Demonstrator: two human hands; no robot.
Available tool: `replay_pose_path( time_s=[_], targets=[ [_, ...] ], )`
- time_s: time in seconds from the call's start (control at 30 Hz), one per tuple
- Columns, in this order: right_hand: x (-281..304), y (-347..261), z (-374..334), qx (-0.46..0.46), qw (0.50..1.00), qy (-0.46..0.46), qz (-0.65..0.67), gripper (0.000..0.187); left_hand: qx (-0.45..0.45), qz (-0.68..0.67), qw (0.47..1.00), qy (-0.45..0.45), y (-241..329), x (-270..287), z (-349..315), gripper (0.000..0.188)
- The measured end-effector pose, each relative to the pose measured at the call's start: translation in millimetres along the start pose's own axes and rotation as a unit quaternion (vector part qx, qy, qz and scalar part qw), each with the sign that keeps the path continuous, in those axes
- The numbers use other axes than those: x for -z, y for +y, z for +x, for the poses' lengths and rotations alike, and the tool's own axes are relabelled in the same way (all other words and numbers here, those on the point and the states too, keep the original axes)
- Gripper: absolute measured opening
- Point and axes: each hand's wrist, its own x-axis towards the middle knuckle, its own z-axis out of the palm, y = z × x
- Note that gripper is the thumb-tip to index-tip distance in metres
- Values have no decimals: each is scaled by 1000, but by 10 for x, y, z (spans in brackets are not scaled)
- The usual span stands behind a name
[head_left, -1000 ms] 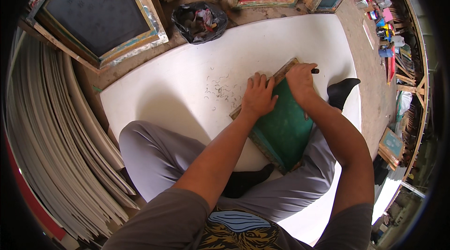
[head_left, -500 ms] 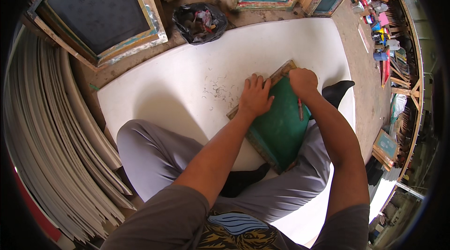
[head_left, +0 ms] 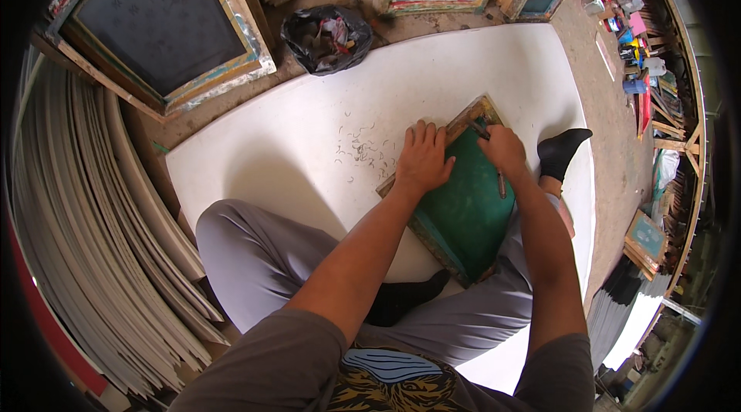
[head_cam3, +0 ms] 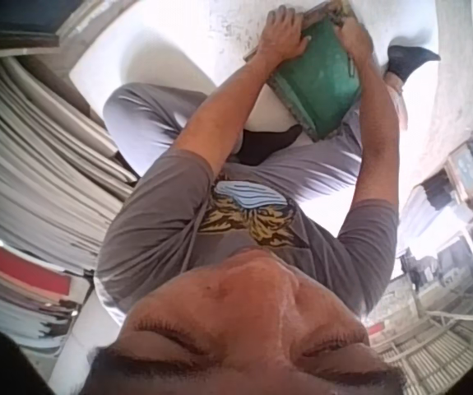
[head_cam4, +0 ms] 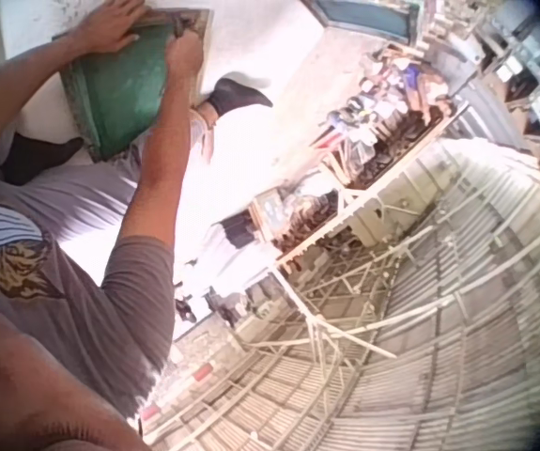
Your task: The person sits on the floor and uses a small knife to trim excess green fabric from the edges of a wooden frame. They repeatedly scrape and cut along the frame's perimeter, then gather the cut fabric scraps and place them into a nearby black bag.
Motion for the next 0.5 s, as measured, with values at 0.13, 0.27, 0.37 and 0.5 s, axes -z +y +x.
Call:
replay_pose_path(
  time_s=[0.13,0.27,0.37,0.5],
  targets=[
    [-175,-2,33,-25,984,61,164,26,0,-2,1000,-2,0,16,5,67],
    [-80,-64,-73,-50,991,32,121,31,-1,-13,1000,9,-34,6,10,65],
    [53,-154,-226,-22,998,48,-20,24,-1,-1,1000,6,-39,29,-4,63],
    [95,-66,-172,53,976,97,-189,12,0,4,1000,4,-10,35,2,63]
  ],
)
